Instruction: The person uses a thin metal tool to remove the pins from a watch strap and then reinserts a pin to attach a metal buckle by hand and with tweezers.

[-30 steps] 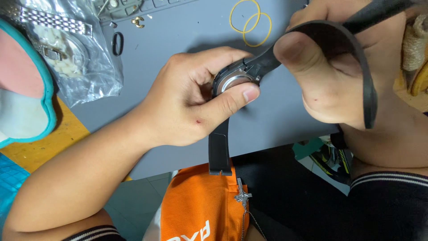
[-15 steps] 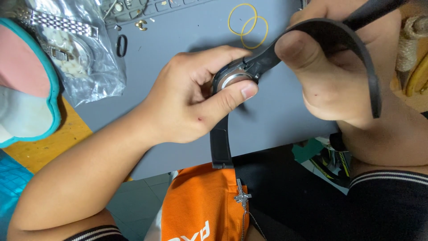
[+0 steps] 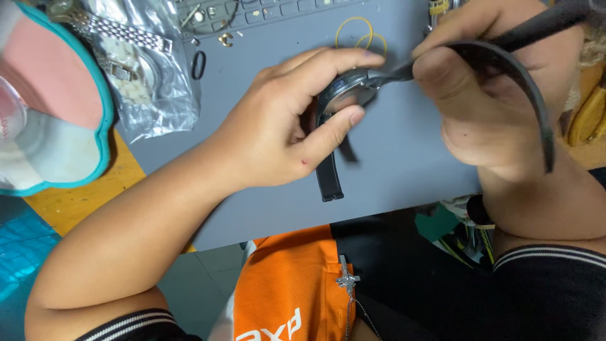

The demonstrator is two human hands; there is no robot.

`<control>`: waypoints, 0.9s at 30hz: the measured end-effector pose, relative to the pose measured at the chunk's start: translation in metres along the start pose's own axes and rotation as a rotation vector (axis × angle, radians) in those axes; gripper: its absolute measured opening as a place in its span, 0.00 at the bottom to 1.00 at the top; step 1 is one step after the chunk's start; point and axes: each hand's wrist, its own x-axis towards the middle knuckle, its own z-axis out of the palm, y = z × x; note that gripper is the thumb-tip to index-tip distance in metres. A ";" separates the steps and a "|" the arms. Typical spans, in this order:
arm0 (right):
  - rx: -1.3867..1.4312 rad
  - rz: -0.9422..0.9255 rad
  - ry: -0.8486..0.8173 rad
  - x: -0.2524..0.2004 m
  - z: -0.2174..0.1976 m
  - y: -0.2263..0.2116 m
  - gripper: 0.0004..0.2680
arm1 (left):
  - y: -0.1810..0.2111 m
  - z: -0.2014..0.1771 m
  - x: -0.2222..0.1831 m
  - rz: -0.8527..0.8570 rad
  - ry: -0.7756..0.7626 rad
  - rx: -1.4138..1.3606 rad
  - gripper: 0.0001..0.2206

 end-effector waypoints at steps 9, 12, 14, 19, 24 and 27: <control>-0.027 -0.132 -0.081 -0.003 -0.019 0.020 0.06 | 0.013 -0.007 -0.006 -0.256 0.163 -0.022 0.08; -0.360 0.016 -0.135 0.000 -0.012 -0.008 0.03 | 0.007 -0.003 -0.009 -0.225 0.383 -0.168 0.10; -0.529 -0.047 -0.104 -0.004 -0.011 0.004 0.06 | 0.006 -0.001 -0.012 -0.216 0.437 -0.274 0.09; -0.842 -0.155 -0.113 -0.007 0.000 0.001 0.04 | 0.002 0.000 -0.017 -0.035 0.565 -0.320 0.10; -1.130 -0.342 -0.161 -0.009 0.016 -0.006 0.05 | 0.010 0.001 -0.013 -0.032 0.666 -0.637 0.11; -1.340 -0.415 -0.103 -0.010 0.023 -0.011 0.07 | 0.007 -0.003 -0.016 -0.085 0.638 -0.738 0.11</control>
